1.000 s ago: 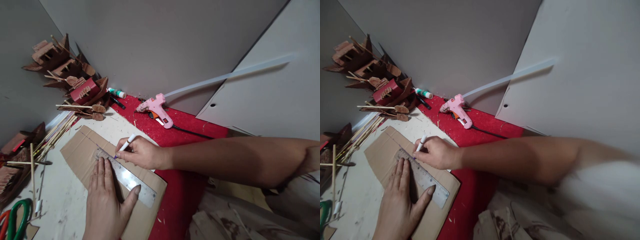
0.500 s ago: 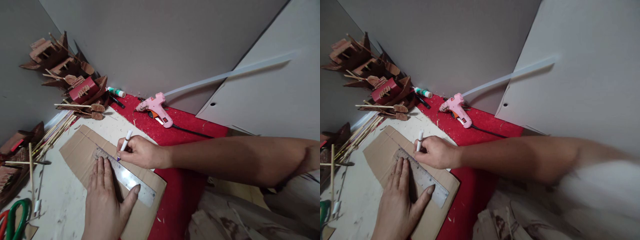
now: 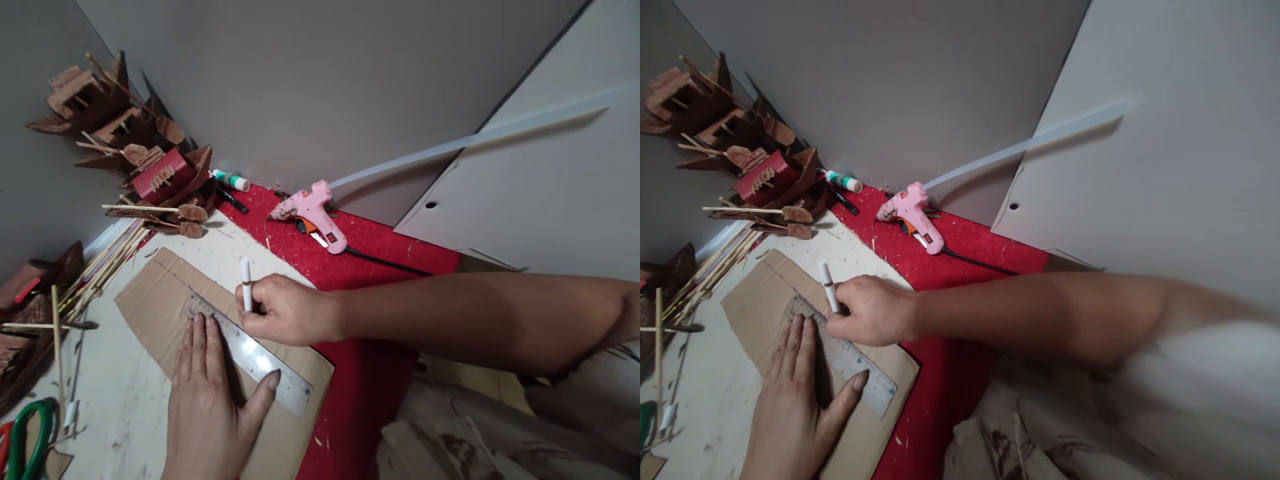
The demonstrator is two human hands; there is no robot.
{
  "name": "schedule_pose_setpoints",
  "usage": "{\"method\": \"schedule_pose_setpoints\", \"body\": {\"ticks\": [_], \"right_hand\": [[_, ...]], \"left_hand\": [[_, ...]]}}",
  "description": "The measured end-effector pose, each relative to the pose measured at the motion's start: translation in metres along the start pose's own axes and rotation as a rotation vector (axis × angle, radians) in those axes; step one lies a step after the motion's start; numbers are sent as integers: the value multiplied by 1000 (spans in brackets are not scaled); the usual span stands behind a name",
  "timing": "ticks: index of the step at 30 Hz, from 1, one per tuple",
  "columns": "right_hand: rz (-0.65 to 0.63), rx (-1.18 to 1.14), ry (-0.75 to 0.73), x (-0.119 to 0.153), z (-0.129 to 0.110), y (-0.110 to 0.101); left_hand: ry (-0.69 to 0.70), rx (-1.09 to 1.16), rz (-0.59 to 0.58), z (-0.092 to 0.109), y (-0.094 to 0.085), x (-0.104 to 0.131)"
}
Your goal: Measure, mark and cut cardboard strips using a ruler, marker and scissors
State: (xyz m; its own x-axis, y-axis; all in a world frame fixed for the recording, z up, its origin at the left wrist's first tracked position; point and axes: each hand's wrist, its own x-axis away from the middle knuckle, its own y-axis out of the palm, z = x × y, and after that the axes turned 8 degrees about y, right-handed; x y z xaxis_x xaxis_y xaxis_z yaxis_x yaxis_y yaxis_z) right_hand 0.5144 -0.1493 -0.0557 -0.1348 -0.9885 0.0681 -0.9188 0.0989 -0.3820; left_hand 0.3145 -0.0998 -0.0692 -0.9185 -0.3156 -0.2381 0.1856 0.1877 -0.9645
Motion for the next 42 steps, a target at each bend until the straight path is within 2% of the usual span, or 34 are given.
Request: {"method": "schedule_pose_setpoints", "body": {"ticks": [13, 19, 22, 26, 31, 42], "right_hand": [[-68, 90, -7, 3, -5, -4], [120, -194, -49, 1, -3, -1], [174, -277, -96, -1, -1, 0], [148, -299, -109, -3, 4, 4], [95, -352, -58, -4, 7, 8], [106, -331, -65, -7, 6, 7]], "left_hand": [[-7, 19, 17, 1, 1, 0], [-3, 12, 16, 0, 0, 1], [3, 9, 28, 1, 0, 1], [19, -15, 55, 2, -1, 1], [63, -83, 77, 3, -3, 3], [76, -178, 66, 5, -7, 7]]}}
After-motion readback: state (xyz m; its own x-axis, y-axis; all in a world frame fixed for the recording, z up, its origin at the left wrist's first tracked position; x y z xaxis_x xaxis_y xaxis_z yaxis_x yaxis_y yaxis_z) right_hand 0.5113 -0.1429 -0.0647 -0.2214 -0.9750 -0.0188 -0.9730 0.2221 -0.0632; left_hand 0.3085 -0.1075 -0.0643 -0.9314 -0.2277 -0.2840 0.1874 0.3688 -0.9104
